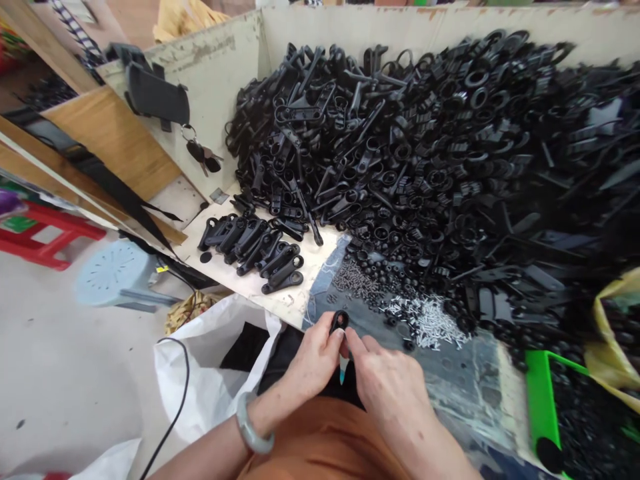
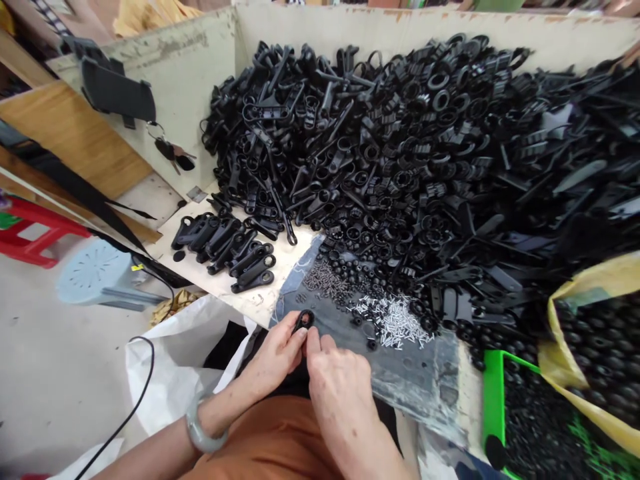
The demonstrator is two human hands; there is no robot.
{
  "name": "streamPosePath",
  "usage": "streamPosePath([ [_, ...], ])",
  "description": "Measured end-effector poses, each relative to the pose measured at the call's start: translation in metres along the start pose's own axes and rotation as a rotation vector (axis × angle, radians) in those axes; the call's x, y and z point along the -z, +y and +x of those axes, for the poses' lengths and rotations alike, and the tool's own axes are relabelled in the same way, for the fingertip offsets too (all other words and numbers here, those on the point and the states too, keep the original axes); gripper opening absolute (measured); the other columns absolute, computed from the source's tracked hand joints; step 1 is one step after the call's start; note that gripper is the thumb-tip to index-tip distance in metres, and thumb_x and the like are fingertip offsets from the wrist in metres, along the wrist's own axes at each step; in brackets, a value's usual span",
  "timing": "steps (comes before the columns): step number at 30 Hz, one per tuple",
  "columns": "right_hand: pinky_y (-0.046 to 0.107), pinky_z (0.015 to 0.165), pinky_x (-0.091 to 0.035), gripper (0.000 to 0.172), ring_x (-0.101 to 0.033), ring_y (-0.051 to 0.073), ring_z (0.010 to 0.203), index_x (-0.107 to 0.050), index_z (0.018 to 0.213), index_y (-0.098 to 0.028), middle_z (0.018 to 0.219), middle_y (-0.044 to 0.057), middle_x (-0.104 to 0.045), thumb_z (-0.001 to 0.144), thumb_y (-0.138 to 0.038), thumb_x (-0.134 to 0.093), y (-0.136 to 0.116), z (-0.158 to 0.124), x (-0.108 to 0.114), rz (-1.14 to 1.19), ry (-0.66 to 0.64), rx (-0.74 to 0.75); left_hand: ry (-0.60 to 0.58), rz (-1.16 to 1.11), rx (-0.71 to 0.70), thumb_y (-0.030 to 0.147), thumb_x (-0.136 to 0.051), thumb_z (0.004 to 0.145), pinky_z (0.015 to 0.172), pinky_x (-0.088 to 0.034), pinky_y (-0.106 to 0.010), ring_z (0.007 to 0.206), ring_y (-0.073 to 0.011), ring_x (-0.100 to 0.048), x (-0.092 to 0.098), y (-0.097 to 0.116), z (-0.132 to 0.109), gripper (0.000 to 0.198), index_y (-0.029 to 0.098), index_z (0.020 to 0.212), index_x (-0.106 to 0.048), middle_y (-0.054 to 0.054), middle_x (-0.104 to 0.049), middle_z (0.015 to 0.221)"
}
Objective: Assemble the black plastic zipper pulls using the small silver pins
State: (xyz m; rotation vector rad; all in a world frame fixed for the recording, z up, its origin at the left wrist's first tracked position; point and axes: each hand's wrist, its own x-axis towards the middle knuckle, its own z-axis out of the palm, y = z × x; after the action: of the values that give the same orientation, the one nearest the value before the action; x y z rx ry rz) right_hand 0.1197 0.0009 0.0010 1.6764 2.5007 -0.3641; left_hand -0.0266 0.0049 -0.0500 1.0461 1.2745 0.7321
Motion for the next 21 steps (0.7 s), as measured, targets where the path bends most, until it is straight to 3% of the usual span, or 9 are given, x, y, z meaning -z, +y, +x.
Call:
streamPosePath([
  [5, 0.023, 0.055, -0.044, 0.034, -0.077, 0.019, 0.070, -0.072, 0.112, -0.023, 0.086, 0.005, -0.080, 0.092, -0.005, -0.052, 0.002, -0.003, 0.018, 0.184, -0.072, -0.055, -0.010, 0.024, -0.038, 0.045, -0.059, 0.094, 0.049, -0.033, -0.023, 0.052, -0.0120, -0.046, 0.003, 0.001, -0.001, 0.025, 0.022, 0.103, -0.058, 0.005, -0.053, 0.063],
  [8, 0.022, 0.065, -0.048, 0.030, -0.077, 0.018, 0.079, -0.072, 0.103, -0.026, 0.088, 0.003, -0.080, 0.099, -0.011, -0.046, 0.015, -0.016, 0.030, 0.388, 0.016, -0.004, 0.036, -0.007, -0.030, 0.046, -0.063, 0.090, 0.046, -0.029, -0.022, 0.048, -0.0101, -0.041, 0.011, 0.011, 0.001, 0.027, 0.021, 0.102, -0.058, 0.006, -0.052, 0.062],
  [11, 0.024, 0.072, -0.051, 0.030, -0.074, 0.017, 0.081, -0.067, 0.115, -0.027, 0.089, 0.001, -0.078, 0.106, -0.023, -0.039, 0.029, -0.031, 0.035, 0.587, 0.171, -0.027, 0.049, -0.156, 0.067, 0.048, -0.069, 0.084, 0.042, -0.017, -0.020, 0.040, -0.0052, -0.028, 0.023, 0.029, 0.002, 0.033, 0.020, 0.098, -0.057, 0.009, -0.049, 0.057],
  [15, 0.024, 0.064, -0.049, 0.029, -0.061, 0.014, 0.065, -0.056, 0.122, -0.027, 0.076, -0.003, -0.064, 0.110, -0.039, -0.033, 0.045, -0.035, 0.032, 0.936, 0.176, -0.105, -0.008, -0.490, 0.200, 0.043, -0.077, 0.077, 0.041, -0.016, -0.018, 0.036, 0.0003, -0.016, 0.039, 0.050, -0.001, 0.036, 0.016, 0.095, -0.063, 0.011, -0.048, 0.054],
  [18, 0.024, 0.062, -0.049, 0.026, -0.056, 0.012, 0.063, -0.050, 0.118, -0.025, 0.085, -0.001, -0.063, 0.109, -0.042, -0.033, 0.063, -0.021, 0.028, 1.159, 0.216, -0.045, 0.018, -0.675, 0.227, 0.035, -0.080, 0.074, 0.042, -0.020, -0.018, 0.038, 0.0001, -0.020, 0.041, 0.051, -0.002, 0.032, 0.013, 0.094, -0.068, 0.010, -0.048, 0.056],
  [21, 0.025, 0.065, -0.049, 0.022, -0.057, 0.013, 0.068, -0.053, 0.108, -0.023, 0.089, 0.000, -0.063, 0.106, -0.042, -0.040, 0.097, -0.002, 0.032, 1.008, 0.400, -0.063, 0.104, -0.687, 0.167, 0.033, -0.082, 0.072, 0.047, -0.031, -0.020, 0.048, -0.0053, -0.040, 0.036, 0.045, 0.000, 0.036, 0.013, 0.099, -0.070, 0.002, -0.060, 0.068],
])
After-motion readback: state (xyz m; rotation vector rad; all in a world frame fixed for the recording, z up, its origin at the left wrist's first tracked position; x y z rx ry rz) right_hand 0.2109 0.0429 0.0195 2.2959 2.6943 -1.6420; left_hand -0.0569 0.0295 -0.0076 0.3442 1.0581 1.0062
